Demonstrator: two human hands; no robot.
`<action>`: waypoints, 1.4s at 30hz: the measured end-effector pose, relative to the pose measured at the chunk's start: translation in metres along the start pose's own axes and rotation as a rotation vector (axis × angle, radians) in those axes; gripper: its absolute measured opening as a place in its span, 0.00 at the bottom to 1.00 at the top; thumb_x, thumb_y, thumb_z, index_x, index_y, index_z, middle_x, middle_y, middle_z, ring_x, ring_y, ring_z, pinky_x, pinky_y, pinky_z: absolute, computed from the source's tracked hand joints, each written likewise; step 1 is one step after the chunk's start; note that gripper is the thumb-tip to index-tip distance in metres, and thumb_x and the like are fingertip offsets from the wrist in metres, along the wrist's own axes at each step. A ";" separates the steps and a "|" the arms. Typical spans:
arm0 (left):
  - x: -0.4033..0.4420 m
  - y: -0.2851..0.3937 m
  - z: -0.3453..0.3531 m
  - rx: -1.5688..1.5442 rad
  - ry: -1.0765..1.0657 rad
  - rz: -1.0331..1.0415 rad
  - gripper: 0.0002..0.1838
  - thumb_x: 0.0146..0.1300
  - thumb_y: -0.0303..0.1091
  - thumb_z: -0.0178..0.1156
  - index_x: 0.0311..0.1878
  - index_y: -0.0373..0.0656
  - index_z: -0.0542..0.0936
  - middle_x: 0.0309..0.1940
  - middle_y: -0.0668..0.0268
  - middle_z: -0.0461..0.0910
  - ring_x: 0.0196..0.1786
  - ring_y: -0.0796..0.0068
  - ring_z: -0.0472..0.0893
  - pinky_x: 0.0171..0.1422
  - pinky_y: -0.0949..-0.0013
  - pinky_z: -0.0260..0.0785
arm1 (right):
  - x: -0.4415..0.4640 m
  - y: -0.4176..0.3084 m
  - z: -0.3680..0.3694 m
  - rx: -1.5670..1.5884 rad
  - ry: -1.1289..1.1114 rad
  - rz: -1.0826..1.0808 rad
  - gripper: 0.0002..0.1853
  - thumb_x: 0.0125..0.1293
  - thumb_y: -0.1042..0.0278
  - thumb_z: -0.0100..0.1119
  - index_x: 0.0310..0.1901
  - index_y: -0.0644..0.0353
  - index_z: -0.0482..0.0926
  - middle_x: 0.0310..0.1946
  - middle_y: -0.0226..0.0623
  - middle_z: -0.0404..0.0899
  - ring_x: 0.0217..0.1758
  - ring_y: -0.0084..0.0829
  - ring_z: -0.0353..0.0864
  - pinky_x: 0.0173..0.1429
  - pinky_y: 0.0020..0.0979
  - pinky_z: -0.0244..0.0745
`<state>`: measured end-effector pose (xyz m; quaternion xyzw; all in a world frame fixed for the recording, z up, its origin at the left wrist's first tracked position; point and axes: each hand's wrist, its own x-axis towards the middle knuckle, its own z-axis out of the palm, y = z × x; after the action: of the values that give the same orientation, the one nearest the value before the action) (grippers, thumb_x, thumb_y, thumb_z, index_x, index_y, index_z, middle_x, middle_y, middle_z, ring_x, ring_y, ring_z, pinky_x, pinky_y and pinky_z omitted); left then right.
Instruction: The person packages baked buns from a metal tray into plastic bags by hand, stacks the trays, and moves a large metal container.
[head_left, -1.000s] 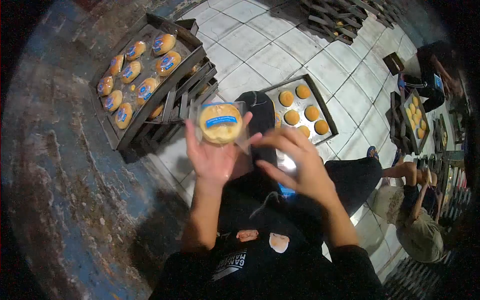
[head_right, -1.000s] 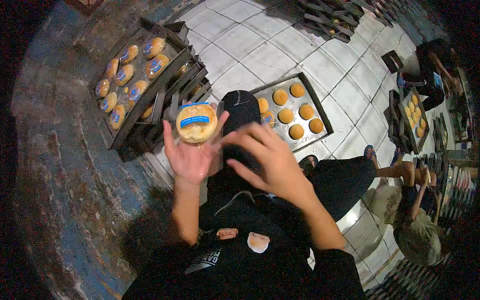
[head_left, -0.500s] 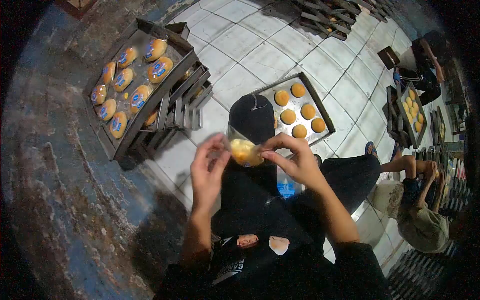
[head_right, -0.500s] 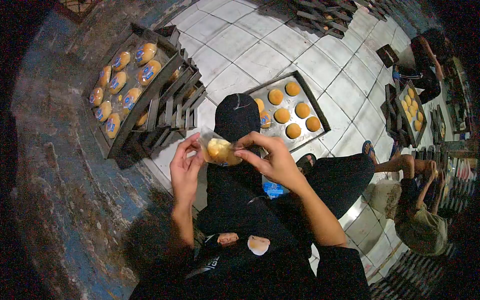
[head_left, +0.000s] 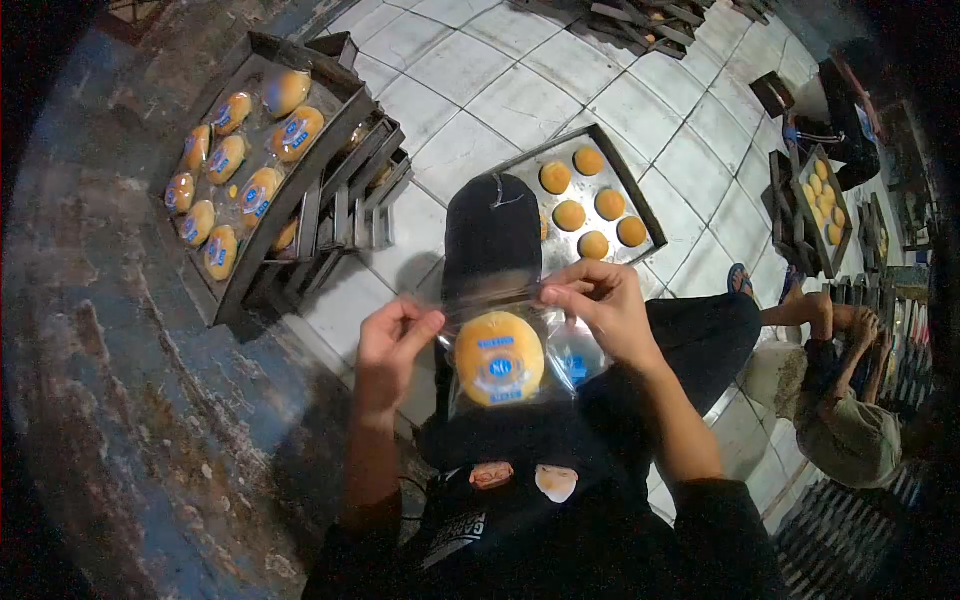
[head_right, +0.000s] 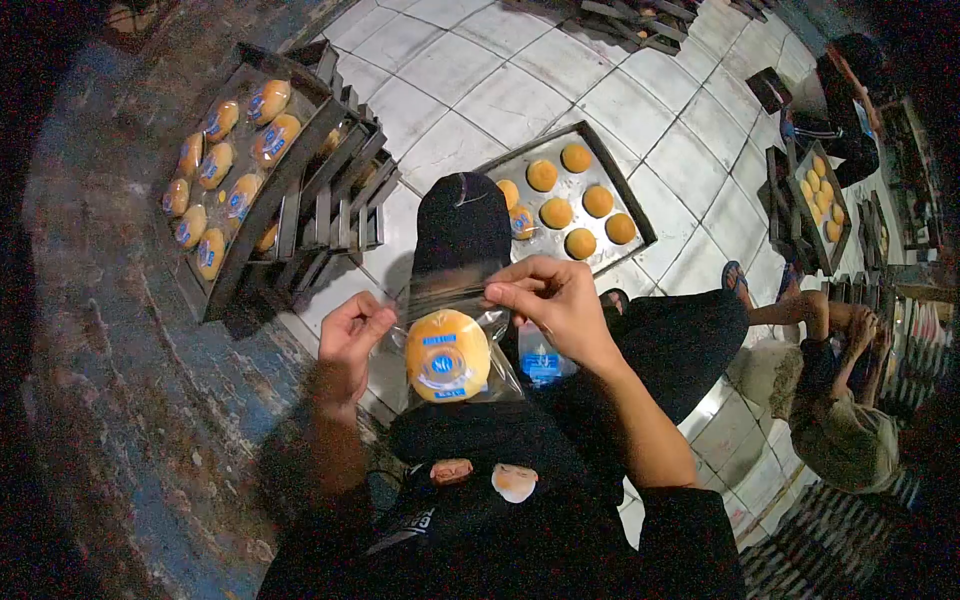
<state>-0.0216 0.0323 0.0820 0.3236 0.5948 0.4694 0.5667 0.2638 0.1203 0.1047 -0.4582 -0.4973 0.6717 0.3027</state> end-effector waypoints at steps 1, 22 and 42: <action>0.000 -0.005 -0.005 0.044 -0.009 0.033 0.08 0.71 0.28 0.70 0.36 0.40 0.80 0.30 0.75 0.73 0.38 0.83 0.73 0.46 0.74 0.67 | 0.003 0.006 -0.001 -0.064 0.016 -0.040 0.10 0.69 0.70 0.76 0.46 0.67 0.90 0.38 0.35 0.92 0.39 0.19 0.89 0.41 0.23 0.82; -0.018 -0.098 -0.003 0.336 -0.084 0.192 0.15 0.70 0.32 0.73 0.49 0.42 0.74 0.29 0.73 0.68 0.32 0.80 0.67 0.40 0.71 0.64 | -0.003 0.083 -0.031 -0.239 -0.430 -0.112 0.16 0.73 0.67 0.71 0.59 0.60 0.85 0.49 0.31 0.83 0.49 0.22 0.81 0.52 0.24 0.79; 0.001 -0.063 0.034 0.642 0.116 0.124 0.20 0.65 0.30 0.76 0.51 0.44 0.72 0.27 0.74 0.58 0.31 0.80 0.61 0.37 0.70 0.57 | 0.035 0.130 -0.104 -1.153 0.024 -0.146 0.19 0.74 0.48 0.64 0.51 0.56 0.80 0.33 0.49 0.87 0.37 0.57 0.88 0.42 0.55 0.83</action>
<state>0.0208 0.0178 0.0261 0.4941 0.7228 0.3094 0.3712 0.3517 0.1494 -0.0379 -0.5210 -0.8096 0.2646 0.0556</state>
